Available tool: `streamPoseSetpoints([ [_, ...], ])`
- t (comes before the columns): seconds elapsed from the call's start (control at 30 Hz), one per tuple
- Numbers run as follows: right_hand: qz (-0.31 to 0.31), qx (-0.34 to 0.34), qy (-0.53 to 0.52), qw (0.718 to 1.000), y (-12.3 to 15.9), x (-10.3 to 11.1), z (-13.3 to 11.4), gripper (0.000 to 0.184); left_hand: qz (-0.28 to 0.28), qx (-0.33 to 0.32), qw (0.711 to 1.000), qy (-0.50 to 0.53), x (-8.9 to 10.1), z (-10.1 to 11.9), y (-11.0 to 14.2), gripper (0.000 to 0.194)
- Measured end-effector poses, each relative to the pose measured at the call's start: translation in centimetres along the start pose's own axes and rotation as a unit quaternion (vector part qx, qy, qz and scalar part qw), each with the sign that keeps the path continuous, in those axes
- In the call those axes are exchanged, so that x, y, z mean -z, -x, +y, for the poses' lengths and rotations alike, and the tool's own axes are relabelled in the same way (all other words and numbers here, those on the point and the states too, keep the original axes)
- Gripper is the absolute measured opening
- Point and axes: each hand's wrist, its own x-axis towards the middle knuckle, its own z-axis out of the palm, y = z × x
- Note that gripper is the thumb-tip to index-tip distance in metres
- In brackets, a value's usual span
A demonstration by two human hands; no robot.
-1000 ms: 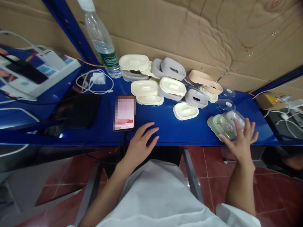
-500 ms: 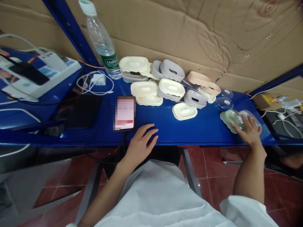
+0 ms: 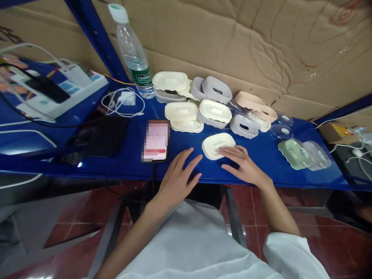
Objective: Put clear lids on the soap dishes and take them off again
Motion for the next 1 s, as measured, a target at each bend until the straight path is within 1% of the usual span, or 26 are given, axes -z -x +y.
streamPoseSetpoints([
  [0.03,0.020,0.004,-0.018,1.000,-0.3,0.2,0.1,0.044,-0.012,-0.006,1.000,-0.006,0.1,0.2,-0.5,0.053],
  [0.07,0.054,-0.007,-0.018,0.998,-0.6,0.4,0.5,0.041,-0.023,-0.014,1.000,-0.013,0.2,0.4,-1.1,0.052],
  [0.13,0.129,-0.066,0.039,0.989,-0.9,0.9,1.8,0.042,-0.036,-0.025,0.999,-0.017,0.0,0.6,-2.0,0.045],
  [0.17,0.150,-0.102,0.083,0.980,-1.0,1.0,2.6,0.044,-0.039,-0.027,0.999,-0.012,-0.1,0.5,-2.4,0.039],
  [0.23,0.157,-0.157,0.151,0.963,-0.9,0.8,4.1,0.048,-0.045,-0.033,0.998,0.012,-0.3,0.2,-2.6,0.030],
  [0.27,0.152,-0.172,0.167,0.959,-0.8,0.6,4.6,0.048,-0.046,-0.036,0.998,0.028,-0.3,0.1,-2.5,0.026],
  [0.33,0.145,-0.175,0.171,0.959,-0.4,0.0,4.8,0.047,-0.049,-0.041,0.997,0.052,-0.1,-0.3,-2.1,0.020],
  [0.43,0.146,-0.141,0.151,0.968,0.2,-0.7,3.3,0.043,-0.052,-0.029,0.995,0.076,0.5,-0.8,-1.5,0.015],
  [0.5,0.158,-0.101,0.124,0.974,0.4,-0.9,1.3,0.043,-0.054,-0.010,0.994,0.097,1.0,-1.0,-1.3,0.013],
  [0.53,0.160,-0.077,0.106,0.978,0.5,-1.0,0.2,0.044,-0.057,0.002,0.992,0.111,1.2,-1.2,-1.3,0.016],
  [0.57,0.157,-0.054,0.087,0.982,0.5,-1.0,-1.0,0.047,-0.060,0.014,0.990,0.125,1.4,-1.3,-1.2,0.025],
  [0.67,0.118,0.006,0.037,0.992,0.0,-1.4,-4.2,0.058,-0.060,0.037,0.984,0.163,1.8,-1.7,-1.1,0.060],
  [0.73,0.089,0.038,0.012,0.995,-0.7,-2.0,-5.8,0.059,-0.052,0.035,0.982,0.179,1.9,-1.7,-0.9,0.072],
  [0.8,0.071,0.066,-0.003,0.995,-1.4,-2.6,-6.8,0.056,-0.048,0.035,0.981,0.185,1.9,-1.7,-0.7,0.076],
  [0.9,0.057,0.106,-0.013,0.993,-2.3,-3.5,-7.7,0.048,-0.045,0.032,0.984,0.167,1.5,-1.5,-0.5,0.080],
  [0.93,0.051,0.114,-0.010,0.992,-2.5,-3.6,-7.8,0.046,-0.044,0.029,0.986,0.156,1.3,-1.5,-0.4,0.078],
  [1.0,0.036,0.111,0.008,0.993,-2.5,-3.4,-7.5,0.046,-0.034,0.019,0.990,0.132,1.0,-1.5,-0.4,0.068],
])
